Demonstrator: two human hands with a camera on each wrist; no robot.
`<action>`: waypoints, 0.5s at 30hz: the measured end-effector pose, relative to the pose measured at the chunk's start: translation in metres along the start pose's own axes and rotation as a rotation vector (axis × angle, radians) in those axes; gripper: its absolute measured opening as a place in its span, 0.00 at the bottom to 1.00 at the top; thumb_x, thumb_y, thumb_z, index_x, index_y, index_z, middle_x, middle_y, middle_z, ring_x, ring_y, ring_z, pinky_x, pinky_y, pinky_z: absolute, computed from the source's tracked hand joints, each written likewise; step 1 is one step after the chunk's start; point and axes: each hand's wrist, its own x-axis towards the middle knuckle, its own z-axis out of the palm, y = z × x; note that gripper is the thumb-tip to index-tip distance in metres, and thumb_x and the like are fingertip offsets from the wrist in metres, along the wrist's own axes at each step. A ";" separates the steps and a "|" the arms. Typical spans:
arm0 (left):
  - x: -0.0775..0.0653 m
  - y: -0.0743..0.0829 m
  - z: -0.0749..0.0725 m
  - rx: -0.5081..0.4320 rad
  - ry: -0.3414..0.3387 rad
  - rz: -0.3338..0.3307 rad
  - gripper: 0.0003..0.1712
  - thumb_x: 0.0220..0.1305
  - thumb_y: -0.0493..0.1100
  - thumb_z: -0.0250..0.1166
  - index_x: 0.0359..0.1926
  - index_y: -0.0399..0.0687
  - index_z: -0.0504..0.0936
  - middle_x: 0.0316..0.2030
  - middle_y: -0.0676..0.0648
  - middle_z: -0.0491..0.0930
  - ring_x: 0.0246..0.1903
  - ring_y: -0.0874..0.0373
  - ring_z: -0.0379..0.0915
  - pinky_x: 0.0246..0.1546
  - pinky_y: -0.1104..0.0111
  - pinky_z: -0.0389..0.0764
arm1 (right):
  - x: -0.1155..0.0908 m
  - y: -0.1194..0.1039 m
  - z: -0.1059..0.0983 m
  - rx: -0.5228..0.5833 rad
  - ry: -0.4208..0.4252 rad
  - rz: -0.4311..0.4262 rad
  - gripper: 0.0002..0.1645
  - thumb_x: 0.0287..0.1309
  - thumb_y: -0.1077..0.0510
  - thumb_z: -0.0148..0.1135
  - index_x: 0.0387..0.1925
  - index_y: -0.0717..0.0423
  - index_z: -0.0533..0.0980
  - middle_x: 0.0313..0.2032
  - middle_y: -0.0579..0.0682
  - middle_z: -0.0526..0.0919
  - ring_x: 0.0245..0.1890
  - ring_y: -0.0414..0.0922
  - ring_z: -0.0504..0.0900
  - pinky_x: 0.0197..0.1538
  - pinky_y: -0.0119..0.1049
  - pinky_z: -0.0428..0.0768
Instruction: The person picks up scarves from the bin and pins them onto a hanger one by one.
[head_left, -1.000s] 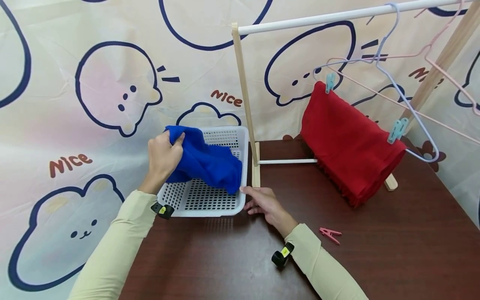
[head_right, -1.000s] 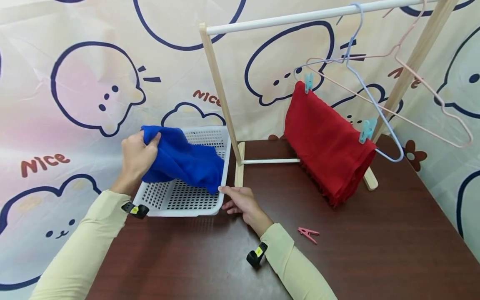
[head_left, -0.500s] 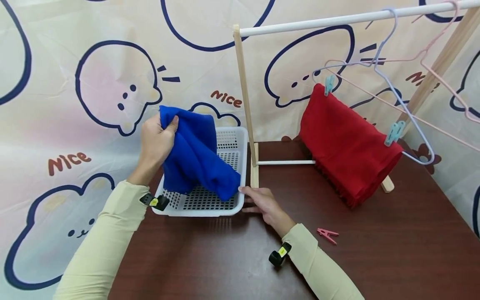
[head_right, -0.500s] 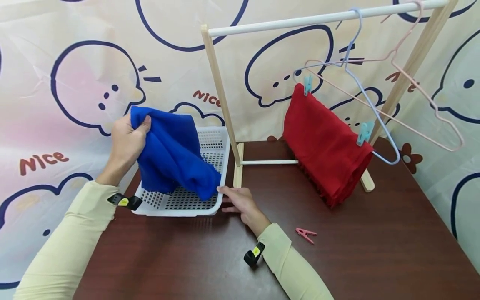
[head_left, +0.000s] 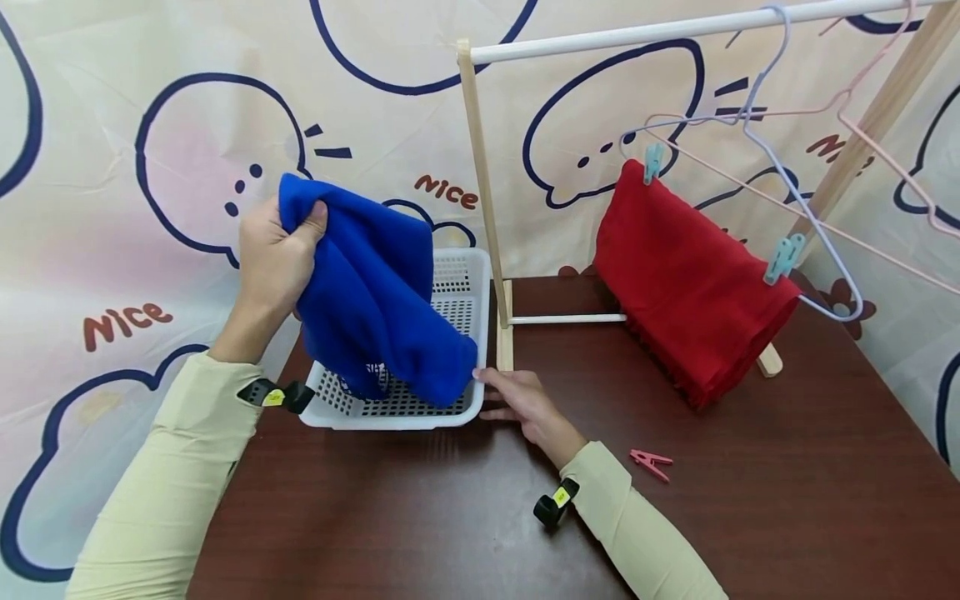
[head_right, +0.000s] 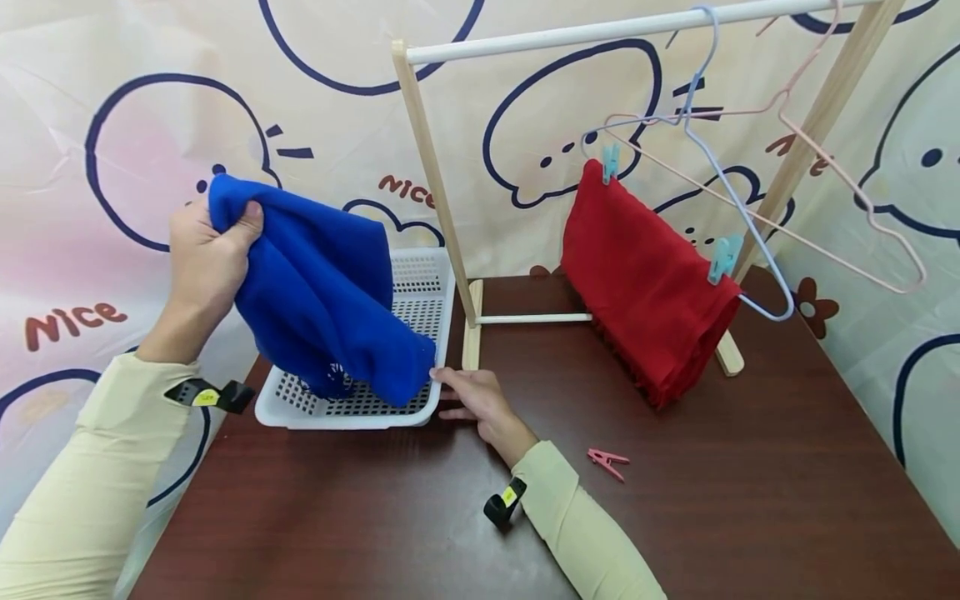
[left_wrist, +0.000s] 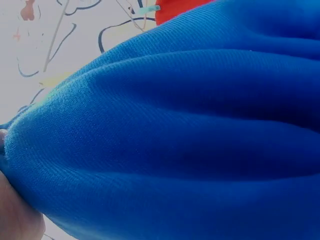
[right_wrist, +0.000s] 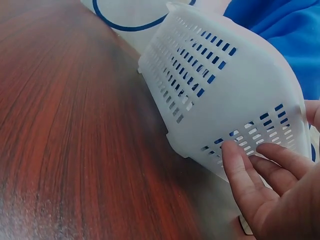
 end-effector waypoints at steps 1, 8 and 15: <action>0.001 0.002 0.000 -0.013 0.000 0.007 0.12 0.64 0.46 0.58 0.28 0.45 0.78 0.19 0.58 0.70 0.22 0.65 0.68 0.20 0.74 0.63 | 0.000 0.000 -0.001 0.001 0.002 -0.003 0.28 0.41 0.45 0.71 0.42 0.59 0.80 0.49 0.64 0.79 0.38 0.46 0.84 0.38 0.43 0.83; 0.005 0.018 -0.006 -0.101 0.028 0.040 0.09 0.62 0.43 0.59 0.25 0.53 0.77 0.17 0.57 0.71 0.20 0.64 0.67 0.18 0.75 0.62 | -0.002 0.004 -0.002 0.021 0.008 -0.006 0.21 0.47 0.51 0.64 0.41 0.61 0.80 0.44 0.61 0.83 0.39 0.48 0.84 0.38 0.45 0.83; 0.008 0.035 -0.015 -0.195 0.066 0.029 0.07 0.61 0.41 0.61 0.30 0.46 0.83 0.20 0.58 0.75 0.24 0.65 0.70 0.23 0.74 0.65 | 0.002 0.003 0.002 0.006 0.015 -0.005 0.19 0.50 0.51 0.64 0.39 0.61 0.80 0.36 0.55 0.85 0.36 0.47 0.85 0.38 0.46 0.83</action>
